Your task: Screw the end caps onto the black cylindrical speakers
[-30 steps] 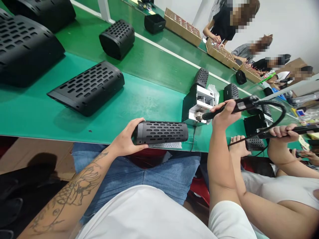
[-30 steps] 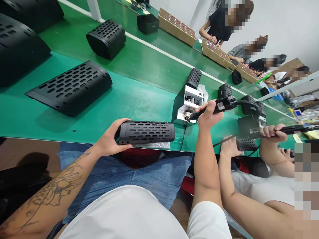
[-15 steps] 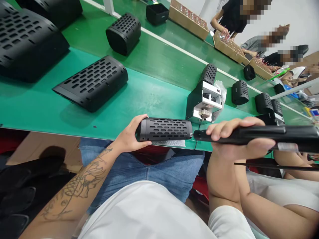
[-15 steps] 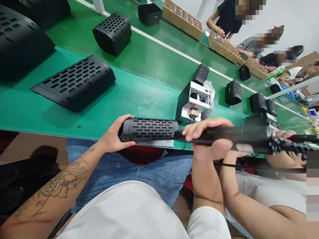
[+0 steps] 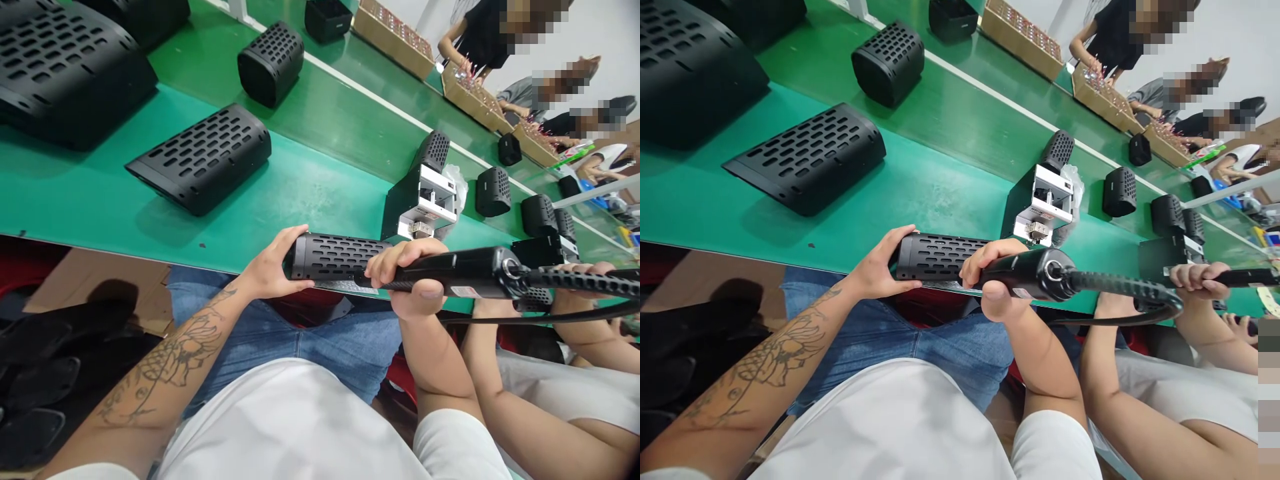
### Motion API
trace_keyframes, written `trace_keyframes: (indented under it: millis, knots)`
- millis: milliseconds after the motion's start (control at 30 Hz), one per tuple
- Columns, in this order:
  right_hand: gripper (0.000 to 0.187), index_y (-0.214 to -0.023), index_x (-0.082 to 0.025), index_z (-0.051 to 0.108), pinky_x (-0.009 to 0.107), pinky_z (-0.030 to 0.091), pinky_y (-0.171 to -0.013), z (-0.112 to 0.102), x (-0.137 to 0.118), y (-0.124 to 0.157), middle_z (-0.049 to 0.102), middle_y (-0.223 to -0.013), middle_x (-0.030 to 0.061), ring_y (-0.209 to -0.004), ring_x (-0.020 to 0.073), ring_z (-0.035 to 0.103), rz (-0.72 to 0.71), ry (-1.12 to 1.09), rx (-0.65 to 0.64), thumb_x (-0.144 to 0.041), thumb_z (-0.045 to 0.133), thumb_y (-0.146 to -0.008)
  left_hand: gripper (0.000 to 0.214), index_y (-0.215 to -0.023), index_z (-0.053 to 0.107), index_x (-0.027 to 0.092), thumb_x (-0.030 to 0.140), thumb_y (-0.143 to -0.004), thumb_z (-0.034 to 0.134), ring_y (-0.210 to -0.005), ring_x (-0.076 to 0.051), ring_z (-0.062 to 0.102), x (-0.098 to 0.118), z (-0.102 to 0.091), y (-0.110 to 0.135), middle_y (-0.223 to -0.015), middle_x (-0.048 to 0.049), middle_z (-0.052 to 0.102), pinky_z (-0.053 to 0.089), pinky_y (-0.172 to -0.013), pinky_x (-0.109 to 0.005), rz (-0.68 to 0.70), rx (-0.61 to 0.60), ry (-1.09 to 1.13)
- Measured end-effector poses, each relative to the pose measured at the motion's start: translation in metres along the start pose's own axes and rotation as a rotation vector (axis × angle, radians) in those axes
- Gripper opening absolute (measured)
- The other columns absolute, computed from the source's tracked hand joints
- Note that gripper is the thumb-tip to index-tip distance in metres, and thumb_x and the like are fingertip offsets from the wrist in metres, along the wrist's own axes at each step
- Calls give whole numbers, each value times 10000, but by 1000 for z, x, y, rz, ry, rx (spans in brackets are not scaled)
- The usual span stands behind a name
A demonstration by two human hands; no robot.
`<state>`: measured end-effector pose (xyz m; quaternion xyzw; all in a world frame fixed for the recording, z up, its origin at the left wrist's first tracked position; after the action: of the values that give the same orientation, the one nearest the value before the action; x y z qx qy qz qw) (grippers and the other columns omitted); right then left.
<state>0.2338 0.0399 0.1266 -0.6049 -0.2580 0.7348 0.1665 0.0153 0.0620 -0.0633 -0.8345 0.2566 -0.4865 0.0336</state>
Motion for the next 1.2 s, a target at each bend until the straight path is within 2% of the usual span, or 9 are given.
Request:
trace_keyframes:
  millis: [167, 367, 567, 667, 767, 867, 967, 1067, 1200]
  knots:
    - [478, -842, -278, 650, 312, 591, -448, 5, 8, -3, 649, -531, -75, -352, 144, 556, 96, -15, -28, -660, 933, -894, 1222, -1872, 349, 252, 568, -881, 990, -1664, -449, 587, 0, 1, 1, -1785, -211, 557, 546, -1384, -605, 24, 10, -15]
    - [422, -848, -277, 689, 286, 581, -451, 16, 16, -5, 658, -540, -70, -360, 137, 569, 84, -84, -150, -602, 954, -894, 1253, -1892, 295, 255, 548, -893, 994, -1661, -448, 590, 3, 1, 2, -1793, -221, 545, 559, -1371, -598, 39, -1, -35]
    - [473, -893, -294, 753, 330, 608, -486, 8, 37, 12, 681, -576, -52, -410, 163, 605, 187, -47, -205, -724, 945, -846, 1310, -1897, 283, 268, 582, -856, 1014, -1663, -462, 581, -1, 2, 3, -1794, -214, 548, 543, -1385, -637, 10, -10, -48]
    - [495, -908, -288, 745, 364, 637, -532, -2, 30, 11, 687, -600, -38, -451, 182, 640, 213, -6, -145, -744, 934, -862, 1300, -1888, 291, 266, 603, -859, 1009, -1652, -467, 590, -1, 1, 5, -1780, -220, 566, 538, -1386, -665, 41, 3, -63]
    - [524, -949, -301, 728, 342, 575, -479, -40, 1, -10, 602, -567, -73, -398, 161, 561, 70, 57, 66, -816, 826, -946, 1247, -1863, 328, 254, 598, -873, 1003, -1640, -467, 608, 0, 1, 5, -1758, -224, 587, 545, -1384, -659, 69, 12, -84]
    - [475, -1011, -316, 720, 329, 533, -474, -107, -25, -32, 546, -590, -89, -410, 160, 537, -117, 308, 395, -790, 755, -1024, 1206, -1839, 356, 250, 591, -877, 999, -1632, -468, 622, 5, 0, 6, -1747, -227, 596, 558, -1375, -646, 113, 27, -89]
    - [375, -950, -298, 703, 329, 506, -484, -169, -24, -41, 575, -598, -77, -445, 178, 571, -207, 535, 651, -653, 747, -1063, 1189, -1821, 380, 249, 600, -866, 995, -1627, -467, 628, 6, 0, 7, -1734, -222, 606, 559, -1376, -646, 117, 37, -86]
    - [350, -841, -295, 629, 316, 475, -452, -207, -2, -42, 560, -542, -83, -405, 172, 541, -184, 554, 720, -564, 701, -1053, 1168, -1804, 403, 246, 595, -859, 994, -1624, -465, 629, 5, 0, 6, -1722, -215, 615, 555, -1382, -651, 87, 30, -81]
    - [334, -851, -280, 615, 321, 509, -448, -217, 12, -34, 567, -529, -78, -392, 168, 542, -137, 521, 681, -552, 689, -1030, 1153, -1802, 396, 250, 578, -874, 997, -1633, -461, 619, 5, 1, 5, -1737, -216, 595, 547, -1390, -651, 69, 6, -67]
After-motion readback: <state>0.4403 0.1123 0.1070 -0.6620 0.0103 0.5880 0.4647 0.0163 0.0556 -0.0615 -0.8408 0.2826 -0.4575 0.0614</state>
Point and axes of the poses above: each hand's wrist, its own y-axis away from the middle knuckle, its own z-axis out of the palm, x = y × z, the point moved 10 cm from there along -y, towards the middle knuckle
